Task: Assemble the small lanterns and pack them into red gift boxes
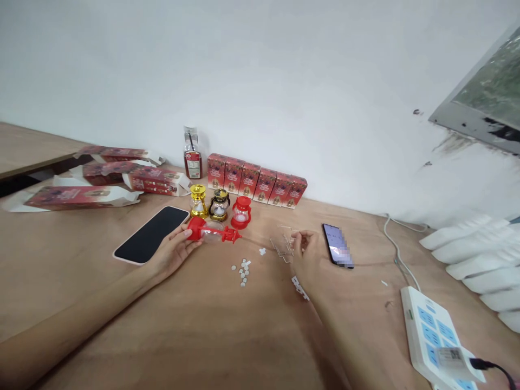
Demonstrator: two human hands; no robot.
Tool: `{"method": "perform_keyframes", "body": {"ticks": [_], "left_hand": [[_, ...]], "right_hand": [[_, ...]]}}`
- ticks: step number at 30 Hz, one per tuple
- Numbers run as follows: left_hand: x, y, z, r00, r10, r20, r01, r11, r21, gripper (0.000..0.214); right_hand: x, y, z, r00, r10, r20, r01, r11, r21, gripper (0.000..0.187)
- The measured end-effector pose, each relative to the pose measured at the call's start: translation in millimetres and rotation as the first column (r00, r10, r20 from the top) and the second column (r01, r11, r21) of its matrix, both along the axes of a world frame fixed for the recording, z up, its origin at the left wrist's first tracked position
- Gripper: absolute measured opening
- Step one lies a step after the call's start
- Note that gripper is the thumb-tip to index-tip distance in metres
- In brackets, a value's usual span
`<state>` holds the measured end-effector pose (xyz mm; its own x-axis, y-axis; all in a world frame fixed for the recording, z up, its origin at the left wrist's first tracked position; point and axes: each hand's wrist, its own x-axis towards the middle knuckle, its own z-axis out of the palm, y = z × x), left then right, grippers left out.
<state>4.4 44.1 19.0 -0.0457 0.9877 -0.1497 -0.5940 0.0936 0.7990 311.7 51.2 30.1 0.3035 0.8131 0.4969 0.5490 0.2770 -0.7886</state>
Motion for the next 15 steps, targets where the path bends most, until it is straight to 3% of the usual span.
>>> {"method": "perform_keyframes", "body": {"ticks": [6, 11, 15], "left_hand": [[0.2, -1.1, 0.5, 1.0, 0.012, 0.014, -0.012, 1.0, -0.027, 0.024], [-0.2, 0.2, -0.6, 1.0, -0.018, 0.018, 0.018, 1.0, -0.026, 0.022], [-1.1, 2.2, -2.7, 0.999, -0.023, 0.039, 0.024, 0.999, -0.024, 0.024]], "right_hand": [[-4.5, 15.5, -5.7, 0.988, 0.029, -0.149, -0.039, 0.997, -0.068, 0.022], [1.1, 13.1, -6.4, 0.973, 0.03, -0.23, -0.045, 0.997, -0.063, 0.028], [-4.9, 10.7, -8.5, 0.912, 0.072, -0.405, -0.089, 0.996, -0.022, 0.035]]}}
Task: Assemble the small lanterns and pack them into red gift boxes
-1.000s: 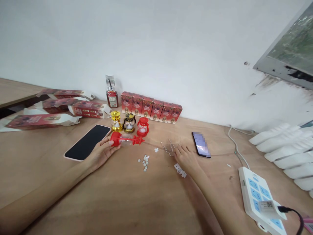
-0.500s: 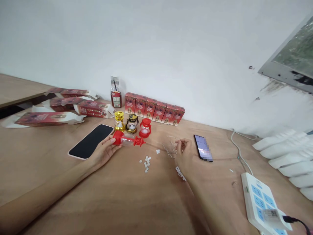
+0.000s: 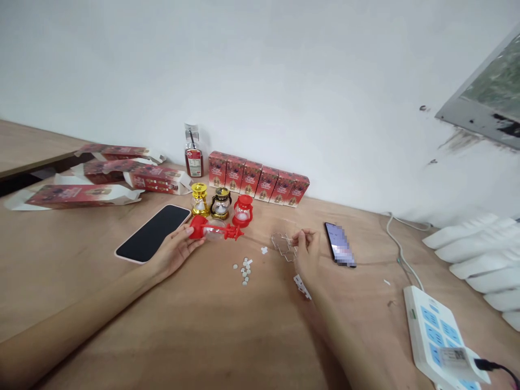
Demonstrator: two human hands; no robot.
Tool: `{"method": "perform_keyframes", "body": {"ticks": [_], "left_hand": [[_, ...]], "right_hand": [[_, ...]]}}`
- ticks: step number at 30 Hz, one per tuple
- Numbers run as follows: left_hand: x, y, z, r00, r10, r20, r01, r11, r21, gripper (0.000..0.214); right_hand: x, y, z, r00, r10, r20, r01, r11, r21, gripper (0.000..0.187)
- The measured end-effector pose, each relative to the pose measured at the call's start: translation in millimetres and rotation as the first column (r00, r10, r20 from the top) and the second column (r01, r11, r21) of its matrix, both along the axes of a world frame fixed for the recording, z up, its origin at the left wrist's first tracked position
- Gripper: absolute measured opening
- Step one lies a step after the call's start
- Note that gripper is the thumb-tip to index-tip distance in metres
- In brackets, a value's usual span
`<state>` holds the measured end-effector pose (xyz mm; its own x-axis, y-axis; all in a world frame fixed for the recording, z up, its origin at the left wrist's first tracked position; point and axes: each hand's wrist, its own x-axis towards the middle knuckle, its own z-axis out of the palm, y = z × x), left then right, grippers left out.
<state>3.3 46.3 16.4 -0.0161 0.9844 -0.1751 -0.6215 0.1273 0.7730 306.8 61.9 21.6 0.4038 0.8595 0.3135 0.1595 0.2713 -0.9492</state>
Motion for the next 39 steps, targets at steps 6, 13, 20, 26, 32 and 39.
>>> {"method": "perform_keyframes", "body": {"ticks": [6, 13, 20, 26, 32, 39], "left_hand": [[-1.0, -0.5, 1.2, 0.998, -0.05, -0.048, 0.051, 0.999, 0.005, 0.022], [-0.5, -3.4, 5.2, 0.99, -0.116, -0.076, 0.117, 0.993, 0.017, 0.03], [-0.8, -1.3, 9.6, 0.987, -0.15, -0.058, 0.141, 0.981, -0.133, 0.033], [-7.0, 1.5, 6.3, 0.981, -0.195, -0.009, 0.192, 0.969, -0.154, 0.045], [-9.8, 4.1, 4.2, 0.978, -0.203, 0.054, 0.209, 0.966, -0.154, 0.043], [-6.8, 1.5, 11.0, 0.991, -0.106, 0.079, 0.12, 0.972, -0.201, 0.041]], "right_hand": [[-38.6, -10.4, -8.6, 0.841, 0.386, -0.38, -0.445, 0.892, -0.077, 0.039], [-83.9, -40.1, -22.0, 0.732, 0.654, -0.191, -0.664, 0.748, 0.013, 0.043], [-86.2, -47.3, -24.6, 0.737, 0.671, -0.078, -0.672, 0.74, 0.019, 0.047], [-87.1, -49.8, -20.6, 0.791, 0.611, -0.005, -0.603, 0.779, -0.173, 0.043], [-91.7, -56.4, -18.2, 0.847, 0.531, -0.014, -0.511, 0.808, -0.295, 0.042], [-94.6, -61.6, -14.9, 0.805, 0.583, 0.109, -0.51, 0.774, -0.375, 0.023]]}}
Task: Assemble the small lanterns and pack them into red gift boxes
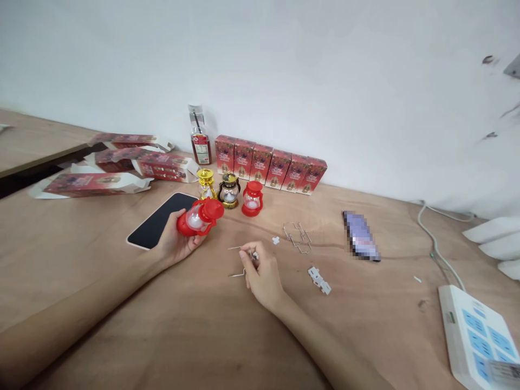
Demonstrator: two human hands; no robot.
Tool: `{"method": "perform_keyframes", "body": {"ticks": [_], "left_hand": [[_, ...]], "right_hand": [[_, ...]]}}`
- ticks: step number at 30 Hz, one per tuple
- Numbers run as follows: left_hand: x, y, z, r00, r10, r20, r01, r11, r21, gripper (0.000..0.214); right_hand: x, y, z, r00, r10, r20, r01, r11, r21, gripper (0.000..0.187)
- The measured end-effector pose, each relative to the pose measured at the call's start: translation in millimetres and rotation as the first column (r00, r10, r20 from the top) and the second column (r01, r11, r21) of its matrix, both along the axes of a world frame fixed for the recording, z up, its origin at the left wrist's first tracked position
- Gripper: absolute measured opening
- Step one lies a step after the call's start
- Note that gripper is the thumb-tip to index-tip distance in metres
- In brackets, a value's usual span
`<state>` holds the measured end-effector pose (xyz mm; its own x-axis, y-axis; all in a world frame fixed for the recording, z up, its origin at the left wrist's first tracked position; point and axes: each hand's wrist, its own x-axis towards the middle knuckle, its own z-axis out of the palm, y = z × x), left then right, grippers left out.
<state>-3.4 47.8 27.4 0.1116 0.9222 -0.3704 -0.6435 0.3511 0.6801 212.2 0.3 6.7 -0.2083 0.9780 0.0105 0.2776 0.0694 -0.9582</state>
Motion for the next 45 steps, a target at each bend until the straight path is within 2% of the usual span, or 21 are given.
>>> {"method": "perform_keyframes", "body": {"ticks": [3, 5, 8, 10, 13, 17, 22, 26, 30, 32, 34, 37, 39, 41, 45], "left_hand": [[2.1, -2.4, 4.3, 0.999, 0.043, 0.0, -0.043, 0.999, -0.027, 0.043], [3.2, -3.8, 7.2, 0.999, 0.045, 0.006, -0.044, 0.998, -0.039, 0.044], [3.1, -4.8, 9.6, 0.998, -0.019, 0.055, 0.021, 0.999, -0.035, 0.05], [1.4, -4.4, 8.9, 0.993, -0.07, 0.096, 0.073, 0.997, -0.031, 0.055], [-2.3, -2.8, 4.5, 0.984, -0.107, 0.141, 0.11, 0.994, -0.011, 0.058], [-5.8, -2.5, -0.9, 0.972, -0.18, 0.148, 0.179, 0.984, 0.023, 0.052], [-4.0, -6.5, 0.3, 0.969, -0.226, 0.096, 0.222, 0.974, 0.05, 0.045], [-2.6, -5.4, 0.7, 0.98, -0.181, -0.082, 0.184, 0.982, 0.037, 0.032], [-8.2, 1.6, -0.4, 0.968, -0.093, -0.232, 0.112, 0.991, 0.071, 0.027], [-12.1, 4.6, -0.4, 0.967, -0.094, -0.238, 0.118, 0.989, 0.091, 0.031], [-15.0, 6.0, -0.4, 0.966, -0.12, -0.23, 0.144, 0.985, 0.091, 0.035], [-16.2, 5.6, -1.3, 0.962, -0.15, -0.226, 0.172, 0.982, 0.079, 0.037], [-15.9, 4.6, -2.5, 0.963, -0.15, -0.224, 0.172, 0.982, 0.079, 0.036], [-15.8, 3.5, -3.5, 0.965, -0.146, -0.215, 0.17, 0.981, 0.095, 0.035], [-16.6, 1.1, -3.8, 0.966, -0.159, -0.204, 0.185, 0.976, 0.116, 0.029]], "right_hand": [[0.0, -3.3, 1.9, 0.985, 0.016, 0.172, -0.032, 0.995, 0.094, 0.022], [-0.5, -6.2, 2.0, 0.95, -0.029, 0.31, -0.049, 0.969, 0.241, 0.022], [-2.1, -11.0, 0.5, 0.871, -0.13, 0.475, -0.125, 0.874, 0.469, 0.031], [-3.1, -13.3, -0.1, 0.817, -0.139, 0.56, -0.222, 0.82, 0.528, 0.048], [-3.6, -14.3, 0.9, 0.761, -0.03, 0.648, -0.387, 0.781, 0.49, 0.071], [-2.6, -13.4, 2.8, 0.726, 0.057, 0.685, -0.489, 0.743, 0.457, 0.08], [-1.5, -12.7, -1.4, 0.753, 0.019, 0.658, -0.434, 0.767, 0.474, 0.075], [-1.5, -12.7, -5.4, 0.76, 0.0, 0.65, -0.42, 0.764, 0.49, 0.067], [-1.0, -13.7, -2.2, 0.733, 0.119, 0.67, -0.515, 0.74, 0.432, 0.082], [0.2, -13.8, 2.1, 0.706, 0.2, 0.679, -0.57, 0.73, 0.377, 0.08], [1.9, -13.1, 7.0, 0.674, 0.292, 0.679, -0.636, 0.696, 0.332, 0.076], [4.3, -10.9, 12.7, 0.621, 0.427, 0.657, -0.745, 0.584, 0.324, 0.08], [5.0, -9.6, 14.3, 0.607, 0.47, 0.641, -0.773, 0.535, 0.339, 0.083], [5.0, -8.9, 14.4, 0.608, 0.48, 0.633, -0.776, 0.528, 0.345, 0.083], [4.2, -10.0, 12.3, 0.627, 0.463, 0.626, -0.755, 0.56, 0.341, 0.073]]}}
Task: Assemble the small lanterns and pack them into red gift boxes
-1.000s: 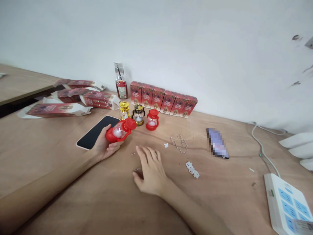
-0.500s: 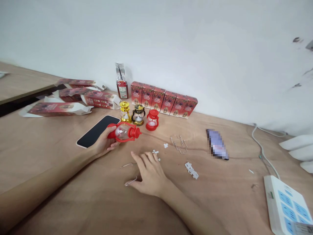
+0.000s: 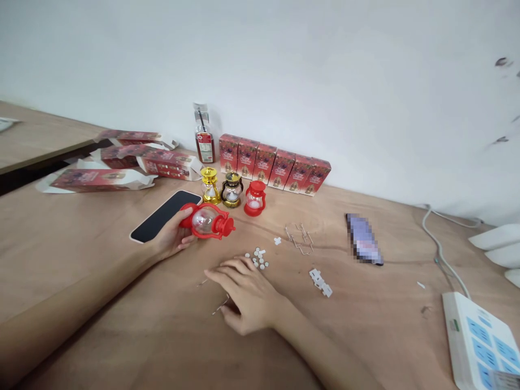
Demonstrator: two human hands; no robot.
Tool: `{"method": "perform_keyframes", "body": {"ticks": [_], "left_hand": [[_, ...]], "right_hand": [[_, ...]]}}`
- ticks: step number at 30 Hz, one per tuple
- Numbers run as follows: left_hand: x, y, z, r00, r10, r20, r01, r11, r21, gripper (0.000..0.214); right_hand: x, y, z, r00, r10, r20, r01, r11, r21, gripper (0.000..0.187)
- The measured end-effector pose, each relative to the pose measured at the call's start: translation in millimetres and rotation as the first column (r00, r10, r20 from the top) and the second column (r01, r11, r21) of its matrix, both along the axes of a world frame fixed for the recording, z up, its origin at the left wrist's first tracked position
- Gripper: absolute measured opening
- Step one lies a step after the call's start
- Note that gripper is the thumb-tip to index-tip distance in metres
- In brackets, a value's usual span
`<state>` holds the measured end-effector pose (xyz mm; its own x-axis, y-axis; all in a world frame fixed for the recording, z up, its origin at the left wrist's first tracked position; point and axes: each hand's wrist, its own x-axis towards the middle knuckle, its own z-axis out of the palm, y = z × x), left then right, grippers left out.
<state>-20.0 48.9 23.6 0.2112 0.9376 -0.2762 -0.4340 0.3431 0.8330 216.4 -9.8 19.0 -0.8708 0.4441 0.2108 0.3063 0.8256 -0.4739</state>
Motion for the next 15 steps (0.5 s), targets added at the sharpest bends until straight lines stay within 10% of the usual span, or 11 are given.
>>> {"method": "perform_keyframes", "body": {"ticks": [15], "left_hand": [[6.2, -4.4, -2.5, 0.989, -0.046, -0.142, 0.069, 0.984, 0.165, 0.032]], "right_hand": [[-1.8, -2.4, -13.6, 0.991, -0.109, -0.073, 0.117, 0.985, 0.127, 0.065]]}}
